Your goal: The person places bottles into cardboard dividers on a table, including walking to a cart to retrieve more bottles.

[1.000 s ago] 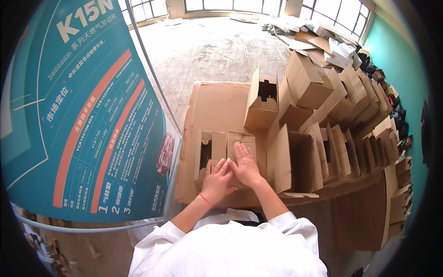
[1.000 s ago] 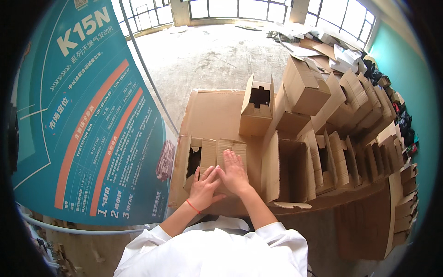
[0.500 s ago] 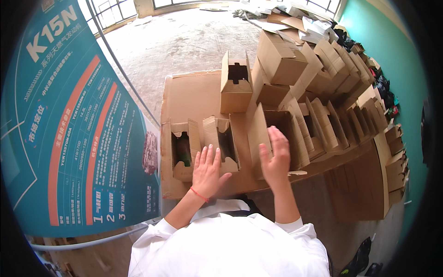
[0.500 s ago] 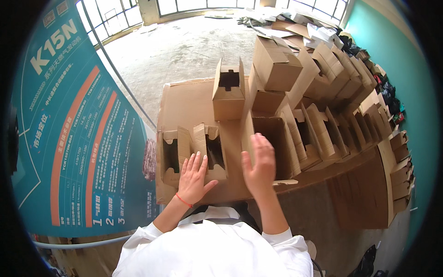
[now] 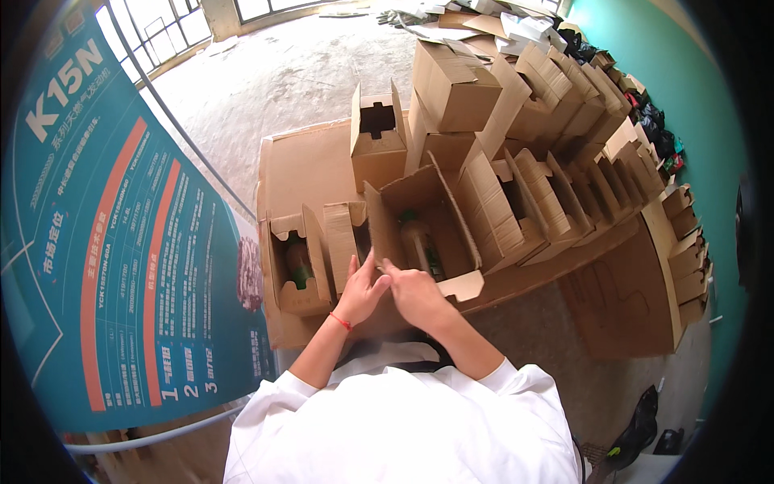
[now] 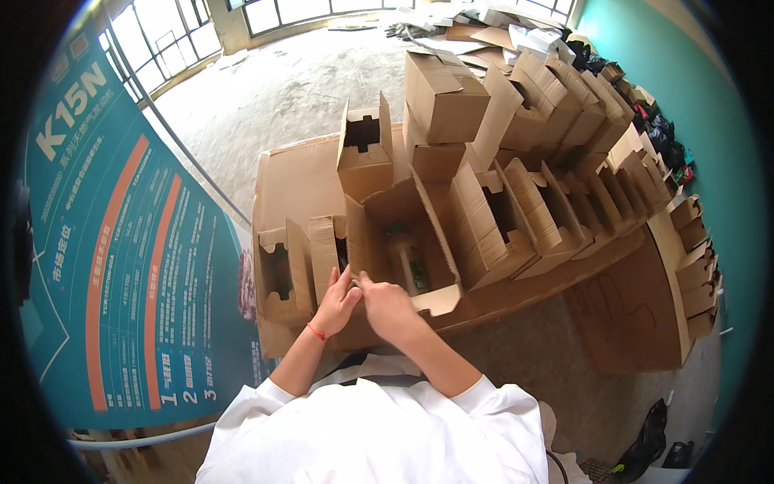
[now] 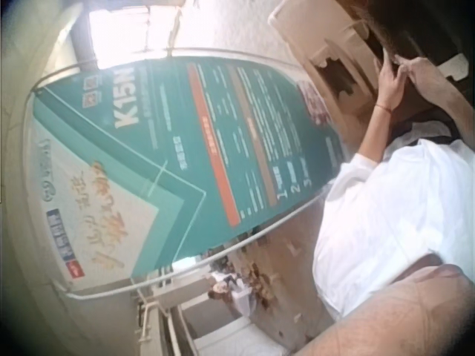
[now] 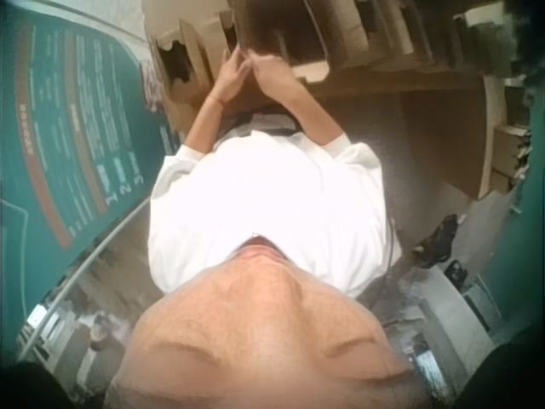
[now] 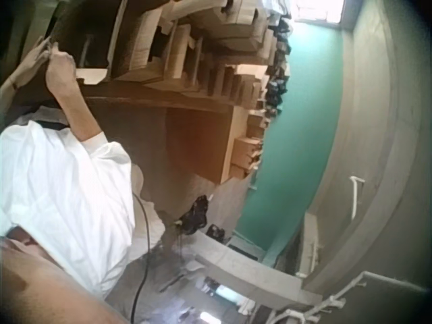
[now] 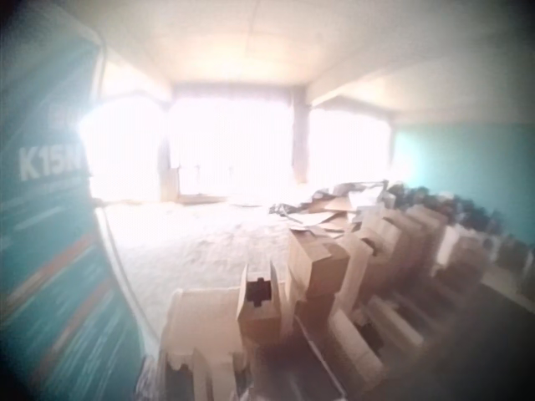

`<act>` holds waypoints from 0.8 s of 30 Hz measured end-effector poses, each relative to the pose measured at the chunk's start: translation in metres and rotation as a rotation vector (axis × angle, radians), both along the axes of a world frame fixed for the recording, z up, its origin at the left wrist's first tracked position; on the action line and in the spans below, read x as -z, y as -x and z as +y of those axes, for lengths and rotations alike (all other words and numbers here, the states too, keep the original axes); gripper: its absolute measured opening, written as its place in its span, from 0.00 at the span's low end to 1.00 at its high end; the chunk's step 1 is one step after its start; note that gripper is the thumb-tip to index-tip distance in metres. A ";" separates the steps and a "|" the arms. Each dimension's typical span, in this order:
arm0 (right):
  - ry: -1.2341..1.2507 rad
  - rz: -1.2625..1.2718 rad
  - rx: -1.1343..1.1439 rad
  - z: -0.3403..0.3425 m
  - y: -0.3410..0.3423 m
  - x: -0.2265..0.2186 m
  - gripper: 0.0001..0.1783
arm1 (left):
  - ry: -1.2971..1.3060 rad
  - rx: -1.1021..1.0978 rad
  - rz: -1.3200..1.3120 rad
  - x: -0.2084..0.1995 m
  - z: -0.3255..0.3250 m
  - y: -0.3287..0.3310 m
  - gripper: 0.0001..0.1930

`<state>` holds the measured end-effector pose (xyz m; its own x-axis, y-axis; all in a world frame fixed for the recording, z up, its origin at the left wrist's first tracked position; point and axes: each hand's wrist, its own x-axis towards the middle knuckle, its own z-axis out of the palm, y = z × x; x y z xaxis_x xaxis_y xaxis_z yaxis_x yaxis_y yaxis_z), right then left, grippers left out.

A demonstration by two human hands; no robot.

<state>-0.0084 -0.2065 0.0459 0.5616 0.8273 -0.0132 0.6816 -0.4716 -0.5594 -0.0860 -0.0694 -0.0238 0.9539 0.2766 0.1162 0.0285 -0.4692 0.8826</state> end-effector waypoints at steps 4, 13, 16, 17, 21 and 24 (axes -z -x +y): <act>-0.076 0.176 -0.014 0.003 -0.002 -0.002 0.23 | 0.166 -0.053 0.151 -0.014 -0.001 -0.006 0.33; -0.024 -0.072 -0.174 -0.078 -0.030 0.000 0.29 | 0.174 -0.089 0.032 -0.004 -0.002 -0.015 0.25; 0.007 -0.308 -0.170 -0.093 -0.023 0.016 0.25 | 0.059 -0.157 0.024 -0.017 -0.014 -0.019 0.25; -0.007 -0.295 -0.172 -0.091 -0.022 0.014 0.24 | 0.025 -0.177 -0.012 -0.012 -0.015 -0.022 0.24; -0.434 0.095 0.012 -0.089 -0.059 -0.026 0.13 | -0.034 -0.225 -0.050 -0.002 -0.012 -0.021 0.24; -0.563 -0.388 0.284 -0.095 -0.117 -0.061 0.06 | -0.023 -0.256 -0.072 -0.002 -0.011 -0.018 0.24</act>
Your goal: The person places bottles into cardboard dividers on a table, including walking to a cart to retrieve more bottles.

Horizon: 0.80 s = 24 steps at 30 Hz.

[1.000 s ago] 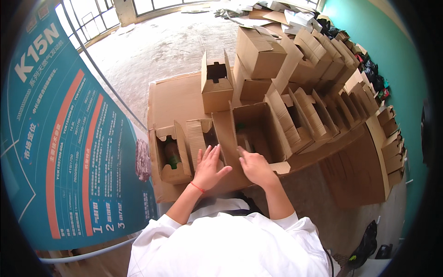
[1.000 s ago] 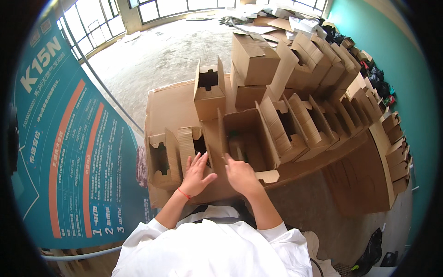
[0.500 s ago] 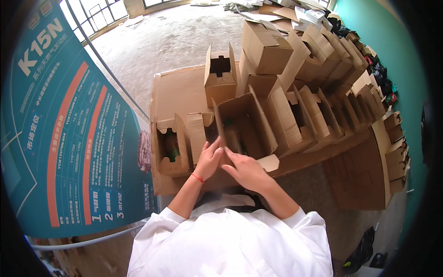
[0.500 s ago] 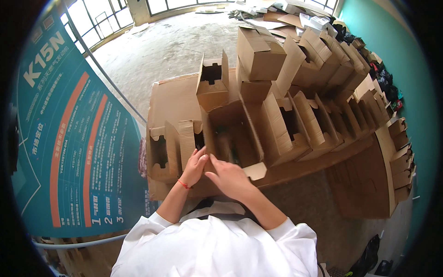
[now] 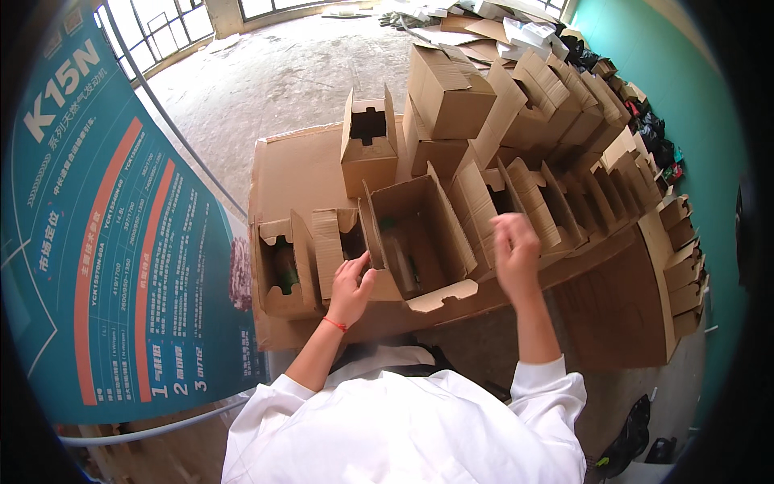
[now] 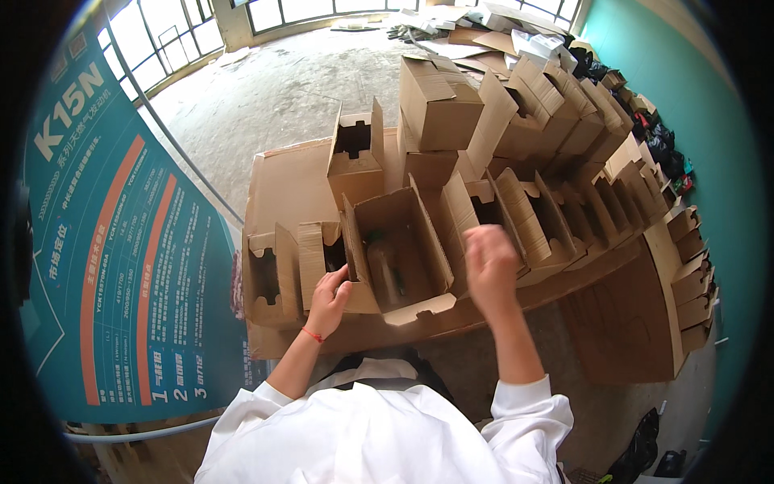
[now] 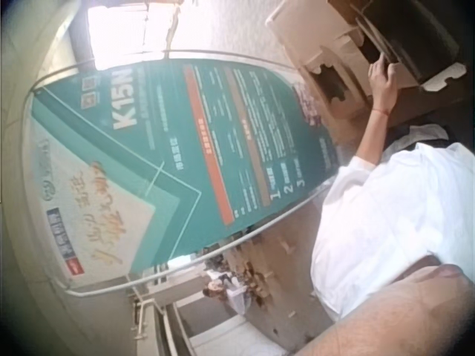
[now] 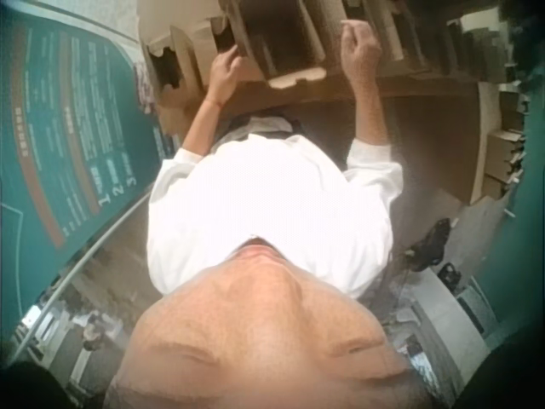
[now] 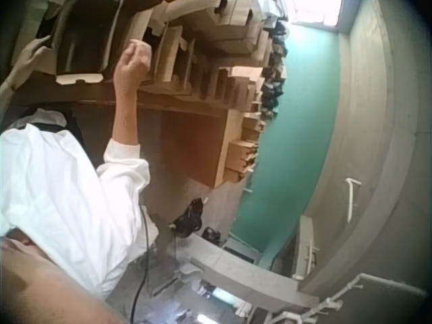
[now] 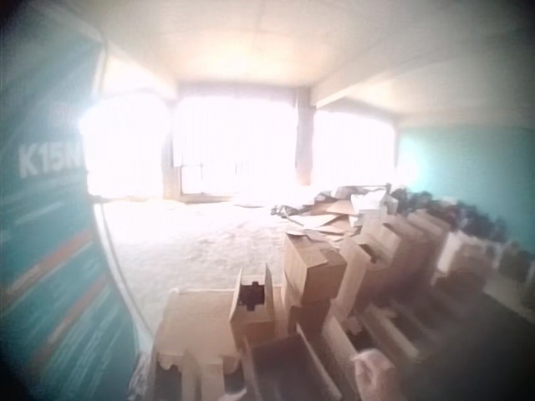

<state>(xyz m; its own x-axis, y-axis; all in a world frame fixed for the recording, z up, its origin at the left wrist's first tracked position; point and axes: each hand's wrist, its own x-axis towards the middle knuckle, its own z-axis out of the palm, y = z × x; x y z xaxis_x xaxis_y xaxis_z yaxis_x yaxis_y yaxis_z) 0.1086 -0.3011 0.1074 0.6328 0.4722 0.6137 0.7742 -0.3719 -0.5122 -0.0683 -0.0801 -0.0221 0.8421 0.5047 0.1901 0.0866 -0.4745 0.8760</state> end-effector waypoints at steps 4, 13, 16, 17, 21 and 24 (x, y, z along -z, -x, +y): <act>0.231 0.258 0.115 -0.041 -0.090 0.054 0.12 | 0.012 0.012 -0.024 0.004 -0.004 -0.004 0.24; 0.022 0.220 0.021 0.019 -0.044 -0.002 0.10 | 0.007 -0.074 -0.015 0.013 -0.005 -0.001 0.26; 0.142 0.144 -0.268 0.073 0.003 0.003 0.08 | 0.021 -0.074 -0.008 0.011 -0.003 0.000 0.26; 0.451 0.159 -0.315 0.090 0.010 0.020 0.10 | 0.034 -0.073 -0.001 0.008 -0.003 0.000 0.26; 1.486 0.248 -0.544 0.133 -0.018 0.130 0.17 | 0.021 -0.056 -0.020 0.009 -0.007 -0.004 0.27; 1.641 0.294 -0.555 0.139 -0.037 0.195 0.25 | 0.005 -0.076 -0.007 0.009 -0.007 -0.002 0.28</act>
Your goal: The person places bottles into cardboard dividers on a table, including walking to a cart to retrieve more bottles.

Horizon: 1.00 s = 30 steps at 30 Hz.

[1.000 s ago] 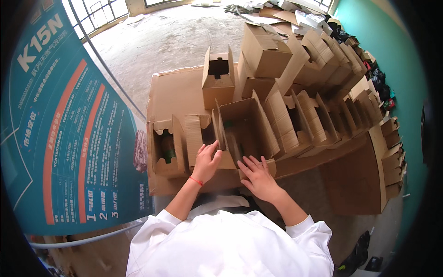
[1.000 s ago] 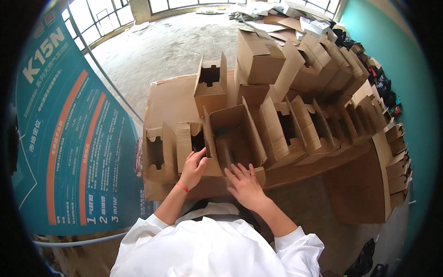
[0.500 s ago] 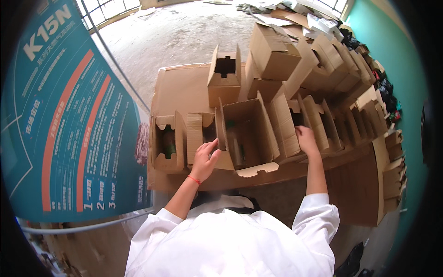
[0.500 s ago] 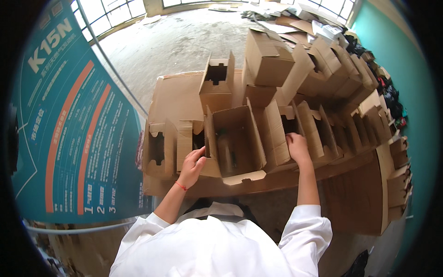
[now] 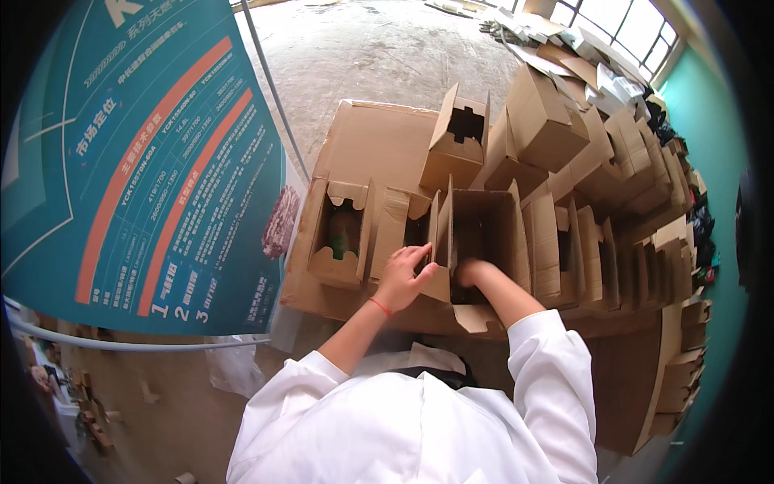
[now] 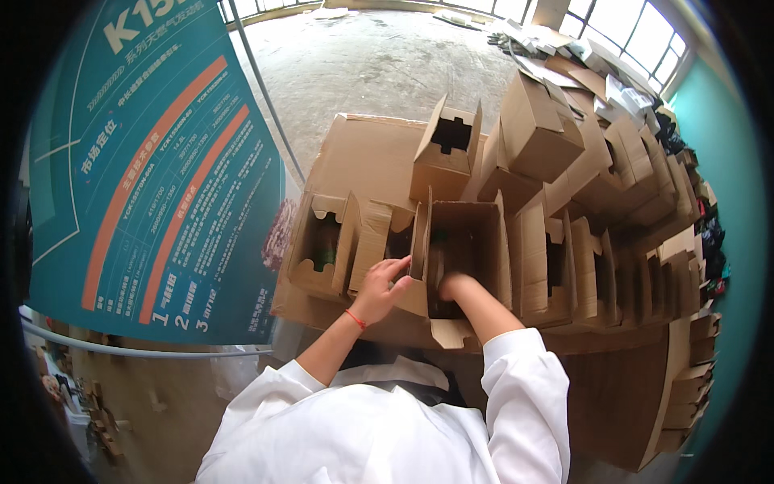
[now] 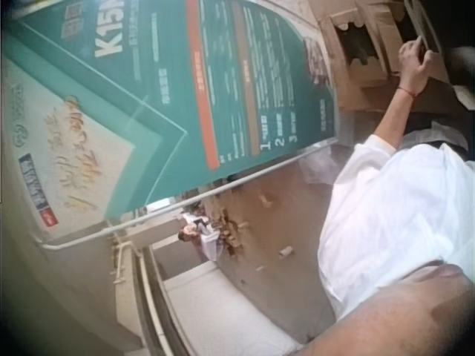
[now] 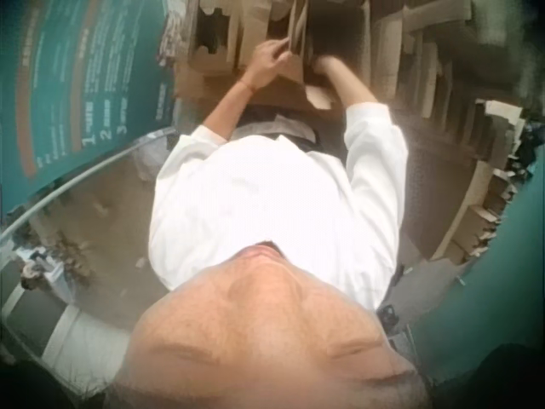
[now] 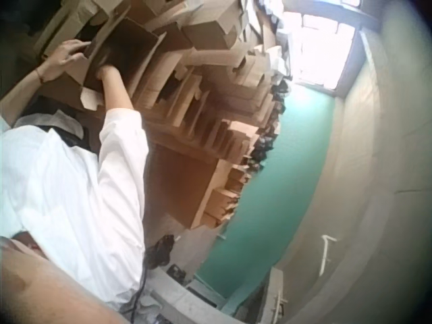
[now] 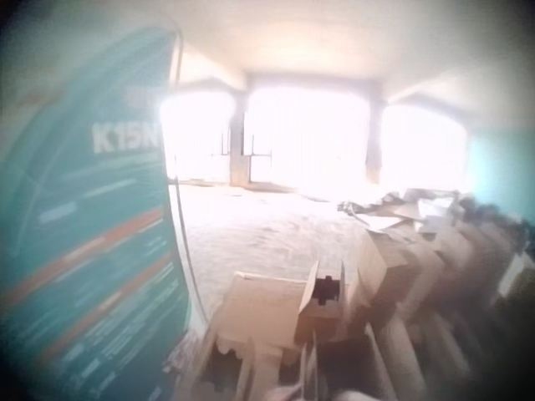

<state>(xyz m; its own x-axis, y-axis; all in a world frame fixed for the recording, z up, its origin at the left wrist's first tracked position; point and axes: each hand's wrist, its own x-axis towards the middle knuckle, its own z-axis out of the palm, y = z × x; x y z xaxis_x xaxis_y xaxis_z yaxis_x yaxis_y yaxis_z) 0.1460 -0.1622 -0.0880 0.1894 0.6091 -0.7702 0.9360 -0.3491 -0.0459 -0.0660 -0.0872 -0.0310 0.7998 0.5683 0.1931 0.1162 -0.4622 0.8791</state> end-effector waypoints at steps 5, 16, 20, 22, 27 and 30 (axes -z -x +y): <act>-0.235 0.275 0.674 -0.044 -0.001 0.031 0.39 | -0.038 -0.003 0.039 -0.002 -0.003 0.002 0.28; -0.396 1.081 1.418 -0.062 -0.007 -0.004 0.24 | -0.033 0.012 0.069 -0.006 -0.005 0.002 0.33; -0.542 1.147 1.453 -0.056 0.041 -0.109 0.19 | -0.032 -0.014 -0.032 -0.005 -0.001 0.013 0.31; -0.642 1.307 1.391 -0.068 0.043 -0.117 0.22 | 0.027 -0.028 -0.285 -0.023 -0.004 0.027 0.29; -0.860 1.345 1.292 -0.072 0.080 -0.165 0.29 | -0.138 -0.198 -0.255 -0.054 0.036 0.095 0.23; -0.851 1.458 1.180 -0.060 0.100 -0.188 0.36 | -0.250 -0.285 -0.103 -0.051 0.052 0.110 0.21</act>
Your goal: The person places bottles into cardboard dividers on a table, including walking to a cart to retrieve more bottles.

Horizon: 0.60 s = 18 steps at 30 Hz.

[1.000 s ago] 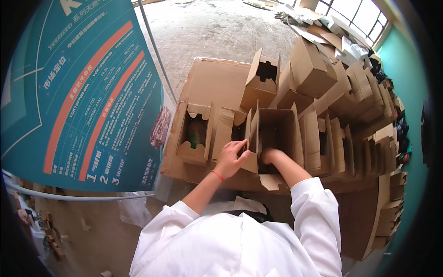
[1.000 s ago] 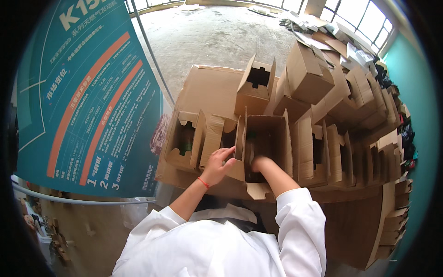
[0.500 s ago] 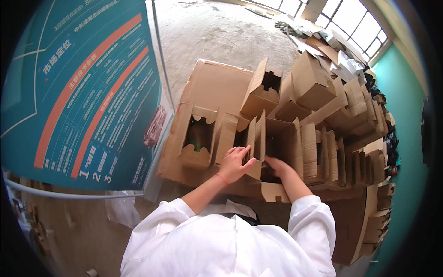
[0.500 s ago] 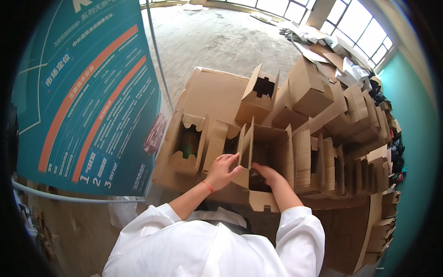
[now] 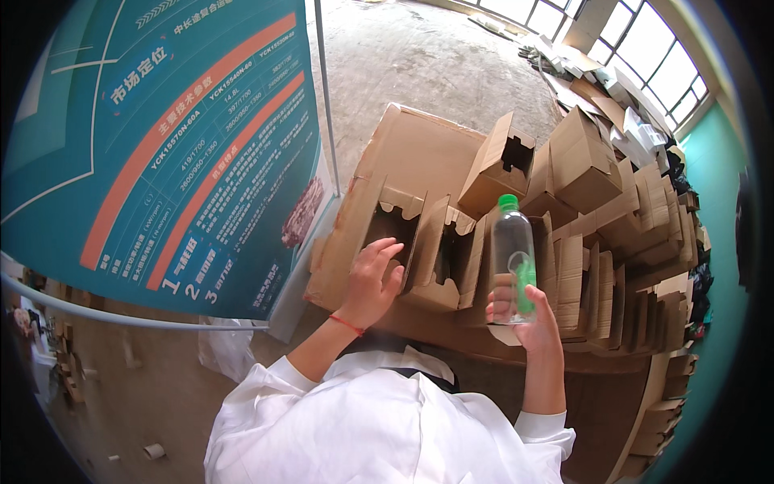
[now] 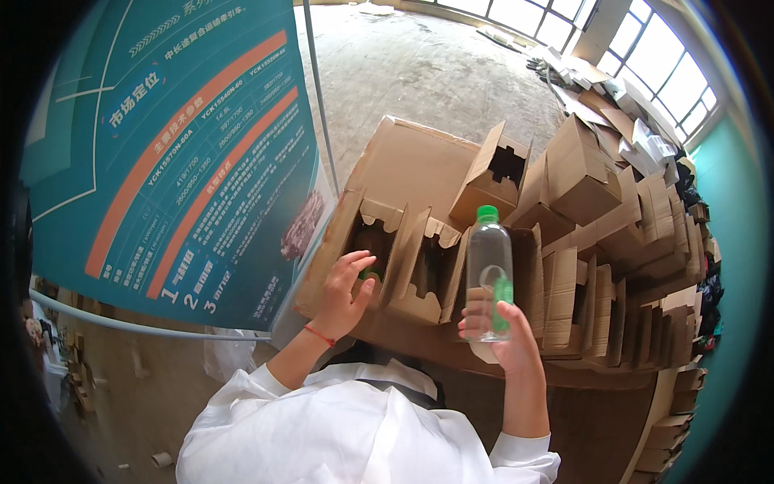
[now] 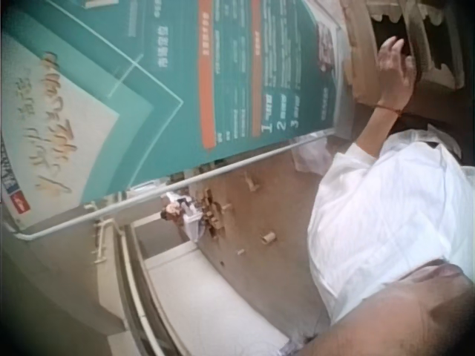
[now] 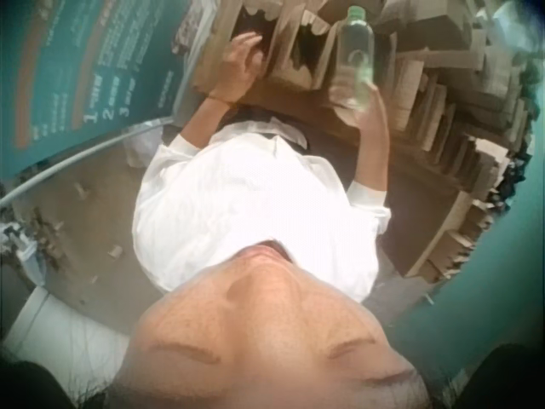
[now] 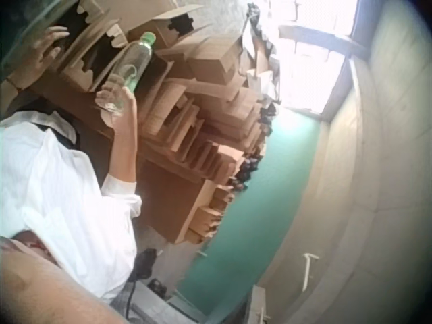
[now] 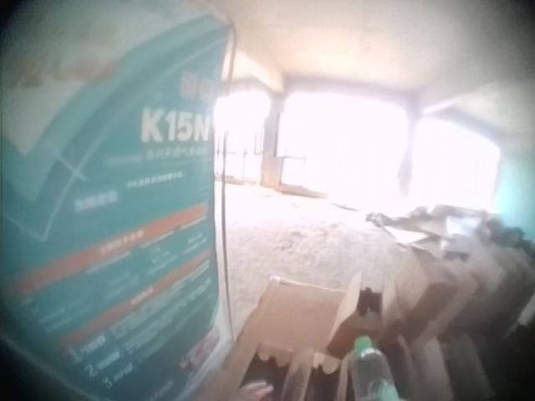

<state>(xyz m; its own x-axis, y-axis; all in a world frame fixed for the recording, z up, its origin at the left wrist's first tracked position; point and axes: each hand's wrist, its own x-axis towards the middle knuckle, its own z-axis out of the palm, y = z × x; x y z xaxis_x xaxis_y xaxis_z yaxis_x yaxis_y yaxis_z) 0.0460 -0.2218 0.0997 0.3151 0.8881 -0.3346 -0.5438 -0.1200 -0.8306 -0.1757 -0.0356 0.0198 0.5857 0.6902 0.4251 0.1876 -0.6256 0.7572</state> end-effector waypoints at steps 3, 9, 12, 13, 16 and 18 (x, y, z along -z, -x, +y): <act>-0.072 0.065 -0.186 0.021 0.029 -0.017 0.41 | -0.321 -0.121 0.272 0.009 0.002 0.005 0.23; -0.051 0.425 -0.292 0.082 0.091 -0.006 0.35 | -0.401 -0.026 0.499 0.010 0.005 0.015 0.19; 0.102 0.481 -0.143 0.111 0.109 0.007 0.26 | -0.413 -0.031 0.400 0.005 0.002 0.029 0.11; 0.136 0.520 -0.100 0.118 0.111 0.010 0.22 | -0.427 -0.036 0.375 0.002 0.001 0.034 0.10; 0.167 0.448 -0.016 0.140 0.111 0.032 0.20 | -0.430 -0.044 0.320 0.004 0.001 0.042 0.10; 0.239 0.387 -0.050 0.153 0.109 0.027 0.23 | -0.451 -0.045 0.352 0.011 0.002 0.043 0.08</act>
<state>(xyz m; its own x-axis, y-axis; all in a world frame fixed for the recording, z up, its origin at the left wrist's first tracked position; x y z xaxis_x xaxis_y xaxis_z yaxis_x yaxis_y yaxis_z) -0.0627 -0.0688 0.0728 0.0850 0.7826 -0.6167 -0.7970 -0.3180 -0.5135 -0.2188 -0.0335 0.0086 0.7192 0.5135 0.4680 0.4144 -0.8577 0.3043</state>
